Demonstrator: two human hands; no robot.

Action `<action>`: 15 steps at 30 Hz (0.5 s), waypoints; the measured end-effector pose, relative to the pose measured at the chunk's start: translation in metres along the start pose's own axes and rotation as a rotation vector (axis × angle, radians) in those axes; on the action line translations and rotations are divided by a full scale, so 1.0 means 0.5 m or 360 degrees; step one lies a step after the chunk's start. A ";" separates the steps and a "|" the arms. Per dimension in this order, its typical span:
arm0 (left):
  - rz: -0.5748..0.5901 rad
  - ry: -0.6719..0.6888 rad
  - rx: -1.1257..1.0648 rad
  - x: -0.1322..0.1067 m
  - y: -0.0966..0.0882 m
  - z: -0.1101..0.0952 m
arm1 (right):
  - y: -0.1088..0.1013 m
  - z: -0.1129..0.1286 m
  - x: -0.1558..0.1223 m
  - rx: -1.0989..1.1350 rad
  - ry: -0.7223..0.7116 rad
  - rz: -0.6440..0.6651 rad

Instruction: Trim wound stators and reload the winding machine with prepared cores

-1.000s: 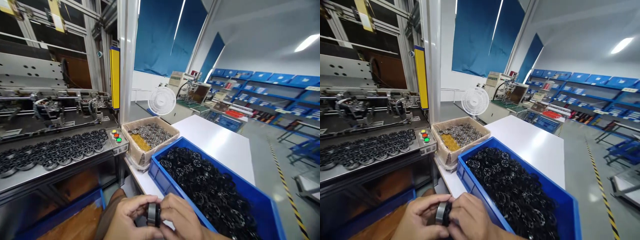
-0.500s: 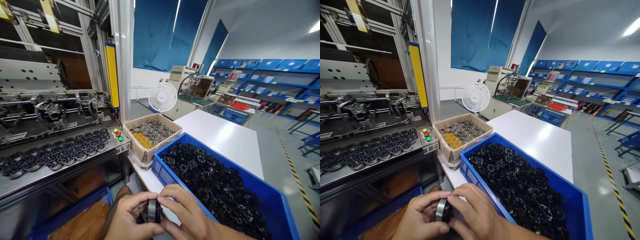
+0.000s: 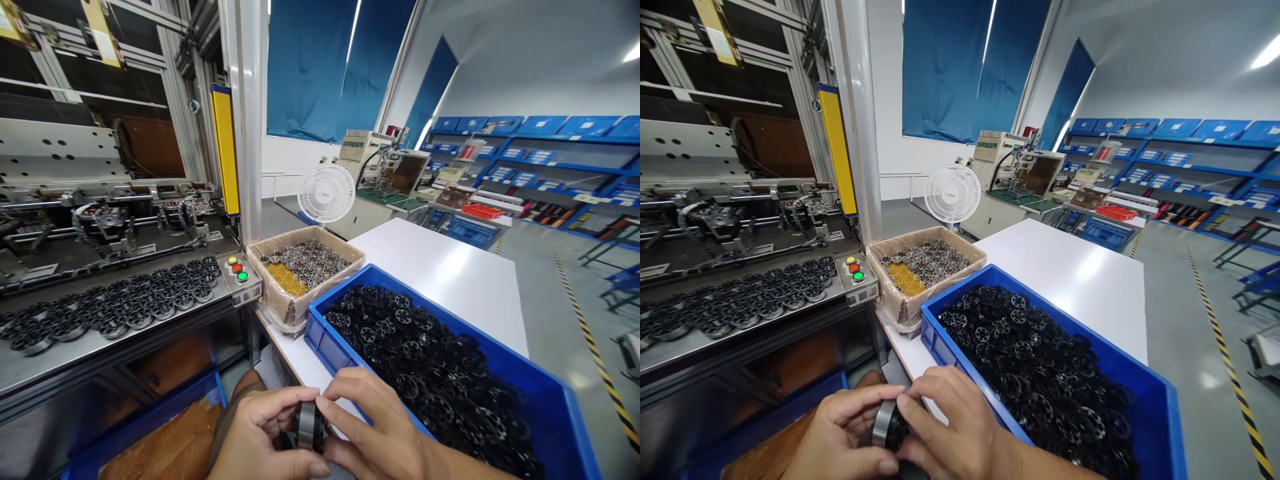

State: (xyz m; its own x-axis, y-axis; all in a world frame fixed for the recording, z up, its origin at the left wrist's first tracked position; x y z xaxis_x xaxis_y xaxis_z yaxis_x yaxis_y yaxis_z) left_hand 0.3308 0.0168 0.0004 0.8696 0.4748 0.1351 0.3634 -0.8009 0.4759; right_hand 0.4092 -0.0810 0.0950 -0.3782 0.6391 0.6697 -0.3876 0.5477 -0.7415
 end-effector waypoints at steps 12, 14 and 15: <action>0.0159 -0.0203 0.0129 -0.006 0.014 0.039 | 0.001 0.033 0.013 -0.0332 -0.0323 0.0078; 0.0151 -0.0084 0.0137 -0.009 0.008 0.045 | 0.008 0.024 0.003 -0.0341 -0.0273 0.0106; 0.0140 -0.0036 0.0142 -0.012 0.000 0.043 | 0.011 0.018 -0.007 -0.0369 -0.0253 0.0109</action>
State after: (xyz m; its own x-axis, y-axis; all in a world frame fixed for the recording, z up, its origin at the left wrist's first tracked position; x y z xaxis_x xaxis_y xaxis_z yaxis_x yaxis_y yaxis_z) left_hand 0.3330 0.0060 -0.0191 0.9066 0.3934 0.1527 0.3125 -0.8690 0.3835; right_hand 0.4007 -0.0853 0.0889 -0.5308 0.5961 0.6024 -0.1610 0.6269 -0.7623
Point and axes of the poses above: each hand's wrist, its own x-axis towards the middle knuckle, its own y-axis out of the palm, z = x × y, the point moved 7 cm from there along x, towards the middle knuckle, and after that the axes turned 5 degrees about -y, right-handed, at the moved point
